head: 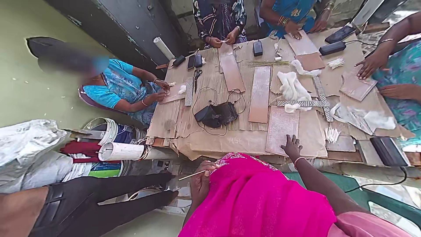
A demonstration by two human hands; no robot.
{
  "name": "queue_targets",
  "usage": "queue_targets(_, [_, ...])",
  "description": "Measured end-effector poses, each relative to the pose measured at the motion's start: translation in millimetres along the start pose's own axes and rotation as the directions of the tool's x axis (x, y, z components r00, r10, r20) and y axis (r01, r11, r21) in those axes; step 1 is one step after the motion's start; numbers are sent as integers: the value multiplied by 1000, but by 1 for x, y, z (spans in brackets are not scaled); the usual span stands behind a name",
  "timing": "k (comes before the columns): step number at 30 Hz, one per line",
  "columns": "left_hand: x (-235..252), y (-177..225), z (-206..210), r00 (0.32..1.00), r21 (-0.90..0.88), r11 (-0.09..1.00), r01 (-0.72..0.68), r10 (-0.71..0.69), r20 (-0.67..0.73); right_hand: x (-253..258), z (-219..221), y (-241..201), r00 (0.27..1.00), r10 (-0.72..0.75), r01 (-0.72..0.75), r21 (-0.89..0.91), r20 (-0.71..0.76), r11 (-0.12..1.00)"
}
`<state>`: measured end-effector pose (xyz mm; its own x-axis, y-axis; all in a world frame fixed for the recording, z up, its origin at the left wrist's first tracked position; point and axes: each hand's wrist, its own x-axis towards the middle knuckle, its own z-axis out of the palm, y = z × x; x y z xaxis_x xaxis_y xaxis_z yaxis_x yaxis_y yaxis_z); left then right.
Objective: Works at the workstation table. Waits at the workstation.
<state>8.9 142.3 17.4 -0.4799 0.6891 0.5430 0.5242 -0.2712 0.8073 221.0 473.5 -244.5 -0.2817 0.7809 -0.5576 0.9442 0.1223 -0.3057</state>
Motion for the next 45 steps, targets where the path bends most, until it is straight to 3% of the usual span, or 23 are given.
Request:
queue_targets(8, [2,-5,-1,999,-10,1000,-24,23,-37,1,-3,-12,998,7,-5,-38,58,999])
queue_targets(15, [12,-15,6,998,-73,995,-60,62,22,0,-18,-16,985,34,-17,-95,172,995])
queue_targets(29, [22,-17,9,992,-78,994,-78,85,95,-1,-23,-15,976,20,-7,-59,218,998])
queue_targets(45, [25,-10,9,984,-52,998,-41,49,173,14,2,-1,993,-13,10,24,115,1000])
